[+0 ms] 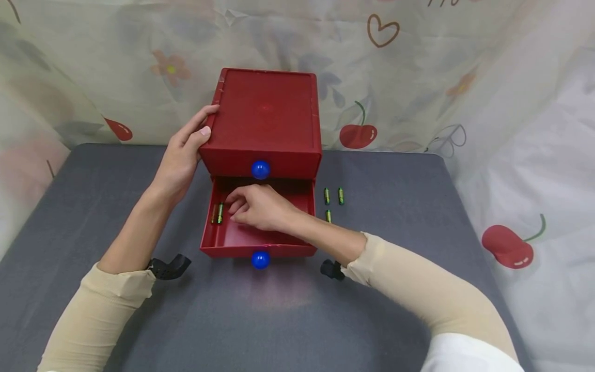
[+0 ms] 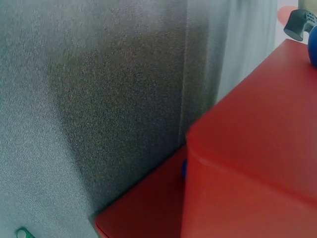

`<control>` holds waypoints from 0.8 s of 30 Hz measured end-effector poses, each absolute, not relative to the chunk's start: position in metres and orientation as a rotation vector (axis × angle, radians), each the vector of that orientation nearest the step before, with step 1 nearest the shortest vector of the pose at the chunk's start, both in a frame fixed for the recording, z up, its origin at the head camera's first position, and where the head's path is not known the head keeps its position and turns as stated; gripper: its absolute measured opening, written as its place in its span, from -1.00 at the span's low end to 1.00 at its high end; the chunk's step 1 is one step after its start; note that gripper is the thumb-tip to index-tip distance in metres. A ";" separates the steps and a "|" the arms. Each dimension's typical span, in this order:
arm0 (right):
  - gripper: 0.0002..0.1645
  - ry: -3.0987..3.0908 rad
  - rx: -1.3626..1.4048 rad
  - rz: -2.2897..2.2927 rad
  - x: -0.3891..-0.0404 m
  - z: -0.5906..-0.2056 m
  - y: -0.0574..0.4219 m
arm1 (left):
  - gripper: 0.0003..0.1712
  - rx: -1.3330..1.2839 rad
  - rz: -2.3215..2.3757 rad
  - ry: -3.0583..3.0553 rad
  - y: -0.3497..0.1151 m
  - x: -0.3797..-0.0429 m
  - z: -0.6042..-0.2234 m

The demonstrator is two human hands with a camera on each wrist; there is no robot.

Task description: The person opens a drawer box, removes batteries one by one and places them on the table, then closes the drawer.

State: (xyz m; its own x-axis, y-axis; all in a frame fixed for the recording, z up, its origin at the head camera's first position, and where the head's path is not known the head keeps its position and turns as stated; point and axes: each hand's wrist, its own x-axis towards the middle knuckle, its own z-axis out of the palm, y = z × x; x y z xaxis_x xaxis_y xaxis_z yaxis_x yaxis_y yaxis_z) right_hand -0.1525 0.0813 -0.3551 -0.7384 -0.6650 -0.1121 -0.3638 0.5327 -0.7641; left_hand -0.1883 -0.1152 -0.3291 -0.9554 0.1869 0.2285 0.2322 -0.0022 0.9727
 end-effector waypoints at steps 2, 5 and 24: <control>-0.57 2.393 -0.838 -1.041 -0.153 -0.355 0.079 | -0.49 -0.457 -2.154 -2.193 -0.116 -0.188 -0.329; -0.57 2.403 -0.833 -1.019 -0.155 -0.355 0.076 | -0.50 -0.449 -2.157 -2.188 -0.116 -0.187 -0.329; -0.50 2.467 -0.855 -0.954 -0.158 -0.361 0.063 | -0.49 -0.472 -2.170 -2.178 -0.115 -0.189 -0.330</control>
State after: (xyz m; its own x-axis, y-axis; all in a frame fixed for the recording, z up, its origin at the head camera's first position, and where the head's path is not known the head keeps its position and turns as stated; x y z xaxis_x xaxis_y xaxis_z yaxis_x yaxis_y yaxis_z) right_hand -0.1580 0.0634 -0.3614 -0.7521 -0.6497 -0.1105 -0.4064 0.5892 -0.6983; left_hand -0.1888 -0.1147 -0.3299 -0.9535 0.1907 0.2335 0.2342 -0.0192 0.9720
